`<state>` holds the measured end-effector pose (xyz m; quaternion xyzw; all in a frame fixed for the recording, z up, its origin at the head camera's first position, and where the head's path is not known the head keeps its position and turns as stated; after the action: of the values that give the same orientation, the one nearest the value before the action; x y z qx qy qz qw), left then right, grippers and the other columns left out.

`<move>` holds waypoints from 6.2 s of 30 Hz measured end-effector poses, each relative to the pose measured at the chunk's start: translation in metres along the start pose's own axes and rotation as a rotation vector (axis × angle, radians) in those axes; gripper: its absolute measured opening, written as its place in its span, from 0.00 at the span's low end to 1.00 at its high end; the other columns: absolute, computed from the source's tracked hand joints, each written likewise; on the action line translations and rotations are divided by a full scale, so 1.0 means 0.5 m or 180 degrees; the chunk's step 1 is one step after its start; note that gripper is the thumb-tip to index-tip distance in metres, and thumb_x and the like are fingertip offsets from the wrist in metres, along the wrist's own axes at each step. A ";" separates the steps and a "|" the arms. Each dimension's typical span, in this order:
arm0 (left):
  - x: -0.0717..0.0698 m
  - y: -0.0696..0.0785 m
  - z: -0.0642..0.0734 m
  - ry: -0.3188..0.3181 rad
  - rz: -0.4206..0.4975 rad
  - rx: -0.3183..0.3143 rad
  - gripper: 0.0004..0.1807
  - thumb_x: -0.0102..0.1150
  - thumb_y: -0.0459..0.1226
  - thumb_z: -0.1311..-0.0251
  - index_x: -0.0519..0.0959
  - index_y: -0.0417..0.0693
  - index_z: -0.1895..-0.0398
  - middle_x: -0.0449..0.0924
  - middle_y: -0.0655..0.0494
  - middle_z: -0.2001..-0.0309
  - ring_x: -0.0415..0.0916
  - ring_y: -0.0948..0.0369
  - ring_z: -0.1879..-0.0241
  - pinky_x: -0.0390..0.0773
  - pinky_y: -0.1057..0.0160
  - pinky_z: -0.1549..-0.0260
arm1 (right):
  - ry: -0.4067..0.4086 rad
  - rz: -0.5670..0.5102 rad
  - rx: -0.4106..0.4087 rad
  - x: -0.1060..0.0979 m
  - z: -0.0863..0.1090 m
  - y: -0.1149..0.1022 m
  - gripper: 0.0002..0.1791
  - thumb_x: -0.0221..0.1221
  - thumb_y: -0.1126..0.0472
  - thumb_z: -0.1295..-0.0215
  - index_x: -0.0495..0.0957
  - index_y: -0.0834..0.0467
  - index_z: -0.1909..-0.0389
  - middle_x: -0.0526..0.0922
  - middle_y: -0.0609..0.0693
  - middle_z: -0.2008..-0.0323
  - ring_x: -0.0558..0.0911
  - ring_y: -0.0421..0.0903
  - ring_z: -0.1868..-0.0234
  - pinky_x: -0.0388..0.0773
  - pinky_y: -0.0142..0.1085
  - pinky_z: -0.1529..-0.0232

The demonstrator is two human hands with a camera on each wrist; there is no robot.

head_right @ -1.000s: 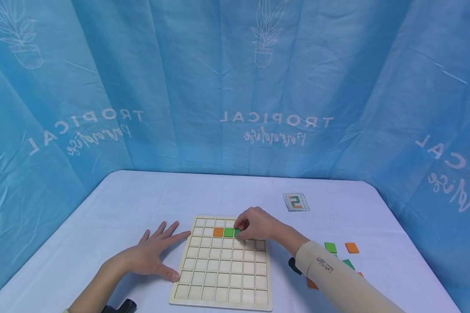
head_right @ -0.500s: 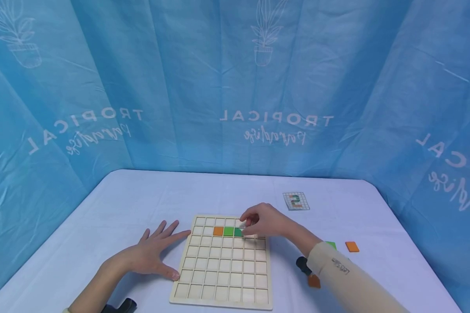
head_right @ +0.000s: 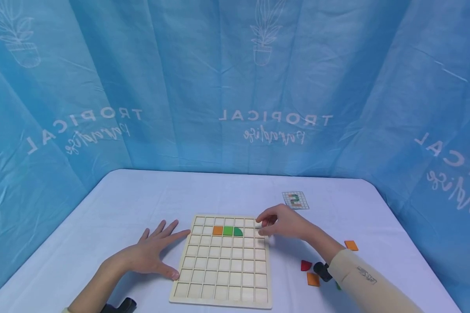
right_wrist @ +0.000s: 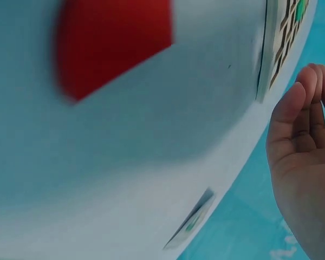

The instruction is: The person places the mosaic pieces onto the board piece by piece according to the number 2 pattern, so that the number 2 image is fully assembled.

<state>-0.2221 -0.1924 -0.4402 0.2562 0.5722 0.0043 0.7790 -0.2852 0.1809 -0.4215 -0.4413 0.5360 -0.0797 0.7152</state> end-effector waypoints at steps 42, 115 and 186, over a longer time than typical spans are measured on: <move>0.003 -0.007 -0.001 -0.0035 -0.0015 0.0035 0.60 0.67 0.73 0.72 0.58 0.73 0.27 0.40 0.50 0.24 0.27 0.42 0.27 0.29 0.31 0.39 | 0.0484 0.0279 0.1055 -0.138 0.208 0.163 0.22 0.69 0.52 0.44 0.81 0.56 0.50 0.79 0.47 0.66 0.75 0.47 0.63 0.78 0.34 0.69; 0.004 -0.007 -0.002 -0.0028 -0.0057 0.0035 0.60 0.66 0.73 0.73 0.58 0.73 0.27 0.40 0.51 0.24 0.27 0.43 0.27 0.30 0.31 0.39 | 0.0413 0.0672 0.1059 -0.128 0.255 0.180 0.17 0.70 0.56 0.46 0.83 0.53 0.54 0.80 0.44 0.63 0.75 0.45 0.66 0.77 0.32 0.70; 0.001 -0.004 0.003 -0.0020 0.0004 0.0070 0.60 0.67 0.72 0.71 0.58 0.71 0.27 0.40 0.49 0.24 0.27 0.42 0.27 0.29 0.30 0.39 | 0.0547 0.0667 0.0546 -0.113 0.211 0.147 0.15 0.70 0.50 0.46 0.84 0.46 0.57 0.80 0.39 0.67 0.76 0.41 0.67 0.77 0.31 0.68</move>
<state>-0.2215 -0.1946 -0.4411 0.2652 0.5696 -0.0023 0.7780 -0.2464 0.3156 -0.4312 -0.3119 0.6295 -0.0877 0.7063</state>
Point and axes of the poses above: each hand's wrist, its own z-axis away from the middle knuckle, its own x-axis out of the palm, y = z × x, the point moved 3 cm from there along -z, towards the middle knuckle
